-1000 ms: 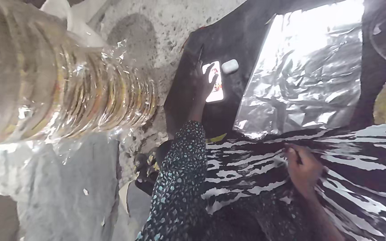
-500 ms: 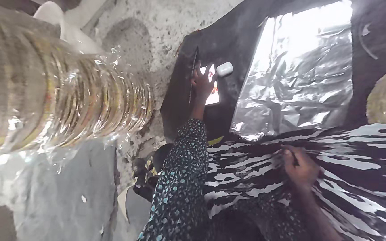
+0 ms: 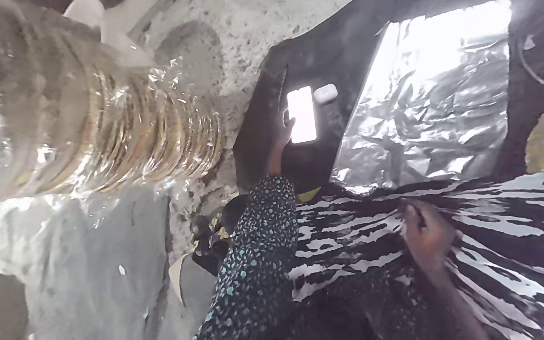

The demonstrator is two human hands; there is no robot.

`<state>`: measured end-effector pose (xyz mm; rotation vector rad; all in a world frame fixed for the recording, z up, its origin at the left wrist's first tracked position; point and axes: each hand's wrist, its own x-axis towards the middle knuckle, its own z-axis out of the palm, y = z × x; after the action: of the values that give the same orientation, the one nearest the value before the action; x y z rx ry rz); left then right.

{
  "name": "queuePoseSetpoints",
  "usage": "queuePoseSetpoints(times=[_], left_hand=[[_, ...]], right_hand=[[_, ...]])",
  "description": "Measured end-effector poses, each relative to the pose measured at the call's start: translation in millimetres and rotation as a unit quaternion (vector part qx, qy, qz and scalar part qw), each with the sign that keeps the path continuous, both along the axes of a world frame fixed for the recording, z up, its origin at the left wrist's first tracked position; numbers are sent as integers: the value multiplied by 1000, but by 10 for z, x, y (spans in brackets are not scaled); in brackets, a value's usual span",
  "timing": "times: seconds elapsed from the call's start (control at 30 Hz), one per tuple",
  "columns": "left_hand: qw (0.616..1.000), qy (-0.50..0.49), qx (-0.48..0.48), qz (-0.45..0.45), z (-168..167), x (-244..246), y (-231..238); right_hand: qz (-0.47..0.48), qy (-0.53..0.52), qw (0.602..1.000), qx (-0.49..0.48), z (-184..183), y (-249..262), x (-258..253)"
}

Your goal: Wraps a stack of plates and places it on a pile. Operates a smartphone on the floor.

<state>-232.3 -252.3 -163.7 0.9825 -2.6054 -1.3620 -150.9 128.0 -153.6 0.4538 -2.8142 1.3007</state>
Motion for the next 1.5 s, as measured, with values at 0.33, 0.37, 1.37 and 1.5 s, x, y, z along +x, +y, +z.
queuePoseSetpoints(times=[0.33, 0.37, 1.37, 1.5], left_hand=[[990, 56, 118, 51, -64, 99, 7], [989, 57, 125, 57, -45, 91, 34], [982, -171, -65, 41, -23, 559, 1147], [976, -123, -176, 26, -434, 629, 1203]], right_hand=[[203, -169, 962, -63, -66, -949, -635], [208, -180, 960, -57, -112, -1099, -730], [210, -61, 975, 37, -429, -2073, -1276], [197, -87, 975, 49, -426, -2093, -1293]])
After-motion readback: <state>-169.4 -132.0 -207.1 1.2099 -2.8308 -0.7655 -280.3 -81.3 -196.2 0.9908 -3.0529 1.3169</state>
